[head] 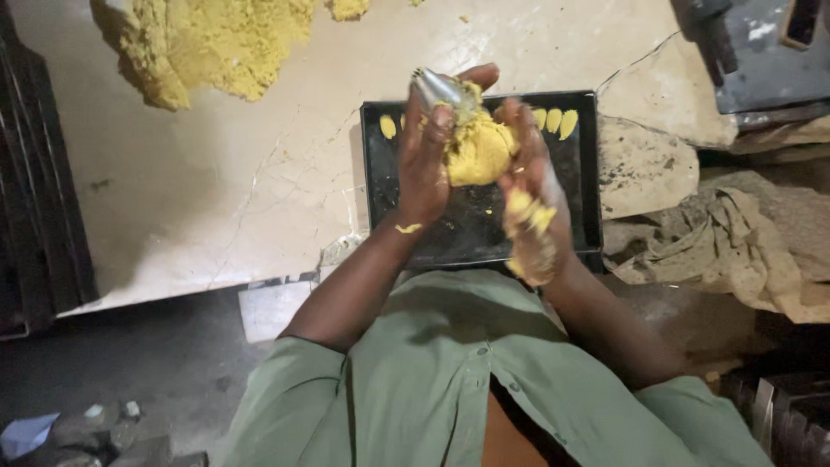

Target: The person pipes yellow dough into small, ridged shapes onto a black baking tray using a metal piping tip. They repeatedly scoop dough from a large pile on the table, load it into the tip, and pipe rows of shapes until the tray is full, then move the tray aside and repeat the process on a new tray.

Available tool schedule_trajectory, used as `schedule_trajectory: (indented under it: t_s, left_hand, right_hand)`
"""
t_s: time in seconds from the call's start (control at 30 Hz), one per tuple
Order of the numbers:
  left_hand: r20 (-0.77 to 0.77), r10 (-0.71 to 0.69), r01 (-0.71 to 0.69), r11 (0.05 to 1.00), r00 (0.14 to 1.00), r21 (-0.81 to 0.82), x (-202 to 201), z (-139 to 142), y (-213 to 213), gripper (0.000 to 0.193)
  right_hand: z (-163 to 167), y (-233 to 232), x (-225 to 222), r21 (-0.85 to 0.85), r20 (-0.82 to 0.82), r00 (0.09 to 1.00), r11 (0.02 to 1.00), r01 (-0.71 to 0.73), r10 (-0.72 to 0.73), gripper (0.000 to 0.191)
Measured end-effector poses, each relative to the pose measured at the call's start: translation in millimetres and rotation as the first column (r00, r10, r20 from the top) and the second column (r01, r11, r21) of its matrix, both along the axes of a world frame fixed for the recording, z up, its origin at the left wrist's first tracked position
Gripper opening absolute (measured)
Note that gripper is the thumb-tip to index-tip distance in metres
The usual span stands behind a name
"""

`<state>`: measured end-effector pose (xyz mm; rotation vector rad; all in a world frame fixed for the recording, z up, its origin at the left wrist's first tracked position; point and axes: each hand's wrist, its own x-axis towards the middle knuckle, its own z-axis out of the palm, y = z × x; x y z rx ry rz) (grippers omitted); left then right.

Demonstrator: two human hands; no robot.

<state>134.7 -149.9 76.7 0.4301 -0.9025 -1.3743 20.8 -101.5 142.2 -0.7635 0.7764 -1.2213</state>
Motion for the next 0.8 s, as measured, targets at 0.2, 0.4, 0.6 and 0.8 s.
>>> schedule_trajectory:
  t_s: [0.2,0.4,0.6,0.8]
  left_hand:
    - [-0.295,-0.082,0.22,0.854,0.952,0.472,-8.0,-49.3,16.8,0.062]
    - [-0.262,-0.256,0.364,0.725,0.93,0.584,-6.1,-85.3,62.0,0.053]
    - [-0.195,-0.278,0.338,0.709,0.94,0.618,-83.0,-81.0,68.7,0.048]
    - [-0.102,-0.265,0.264,0.699,0.959,0.665,-139.0,-109.6,64.5,0.045]
  right_hand:
    - [-0.2,-12.7,4.7,-0.083,-0.242,0.968,0.993,-0.088,0.066,0.085]
    - [-75.2,-23.3,-79.2,-0.328,-0.845,0.512,0.906,-0.267,-0.155,0.058]
    - [-118.1,-49.4,-115.2,-0.058,-0.727,0.68,0.979,-0.198,0.095,0.047]
    - [-127.4,-83.9,-159.7,-0.006,-0.813,0.583,1.0,-0.003,-0.003,0.049]
